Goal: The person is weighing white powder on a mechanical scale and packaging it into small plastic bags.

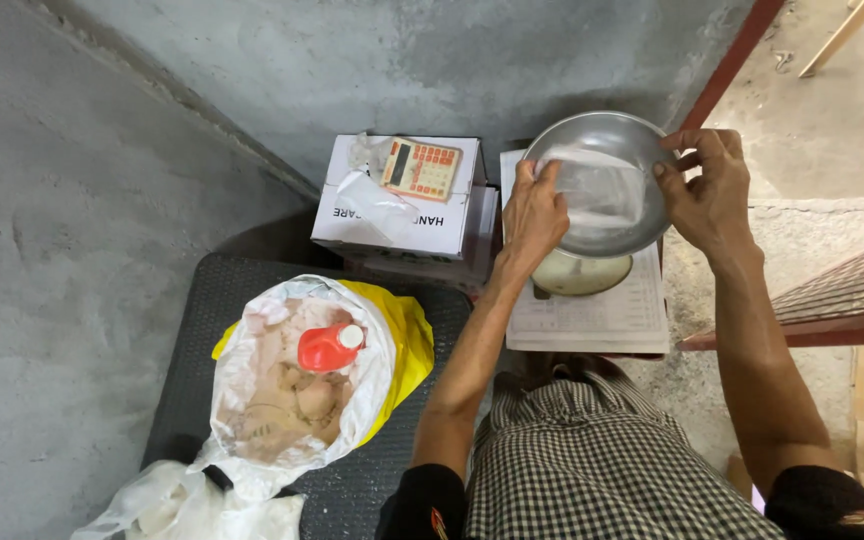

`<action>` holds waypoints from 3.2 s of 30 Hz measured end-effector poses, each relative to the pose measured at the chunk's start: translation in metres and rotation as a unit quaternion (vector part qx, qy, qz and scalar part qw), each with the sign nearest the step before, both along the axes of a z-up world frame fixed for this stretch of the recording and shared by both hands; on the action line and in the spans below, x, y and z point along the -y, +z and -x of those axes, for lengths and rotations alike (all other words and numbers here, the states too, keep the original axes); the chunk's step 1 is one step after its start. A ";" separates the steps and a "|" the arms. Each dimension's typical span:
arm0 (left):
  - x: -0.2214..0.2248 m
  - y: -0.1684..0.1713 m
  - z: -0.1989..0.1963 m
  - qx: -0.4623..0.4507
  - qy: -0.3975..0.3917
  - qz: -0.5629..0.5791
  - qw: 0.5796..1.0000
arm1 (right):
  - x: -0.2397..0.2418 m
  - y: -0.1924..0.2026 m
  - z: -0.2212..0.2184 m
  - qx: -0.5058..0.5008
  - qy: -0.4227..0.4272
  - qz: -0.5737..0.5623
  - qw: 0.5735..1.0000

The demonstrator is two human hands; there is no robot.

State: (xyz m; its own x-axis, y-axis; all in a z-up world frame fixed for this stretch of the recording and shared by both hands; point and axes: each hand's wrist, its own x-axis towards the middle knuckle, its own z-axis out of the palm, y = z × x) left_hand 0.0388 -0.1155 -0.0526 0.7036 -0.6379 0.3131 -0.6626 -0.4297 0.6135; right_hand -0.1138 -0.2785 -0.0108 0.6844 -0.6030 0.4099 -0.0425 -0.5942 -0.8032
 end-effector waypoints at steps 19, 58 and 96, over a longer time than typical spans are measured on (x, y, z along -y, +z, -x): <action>-0.006 0.009 0.003 0.059 0.053 -0.035 0.996 | 0.024 -0.042 -0.046 -0.094 0.114 0.284 0.948; -0.493 0.053 0.034 0.100 0.463 0.020 0.881 | -0.422 -0.094 -0.200 -0.087 0.344 0.487 0.798; -0.509 0.039 -0.047 0.026 0.448 -0.111 0.887 | -0.426 -0.075 -0.231 -0.056 0.454 0.512 0.726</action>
State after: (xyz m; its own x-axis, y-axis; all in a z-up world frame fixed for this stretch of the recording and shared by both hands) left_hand 0.0859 0.3933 -0.0140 0.9475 0.1194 0.2965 -0.0197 -0.9040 0.4270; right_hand 0.1167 0.1478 -0.0856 0.6725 0.7015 0.2360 0.7106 -0.7011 0.0592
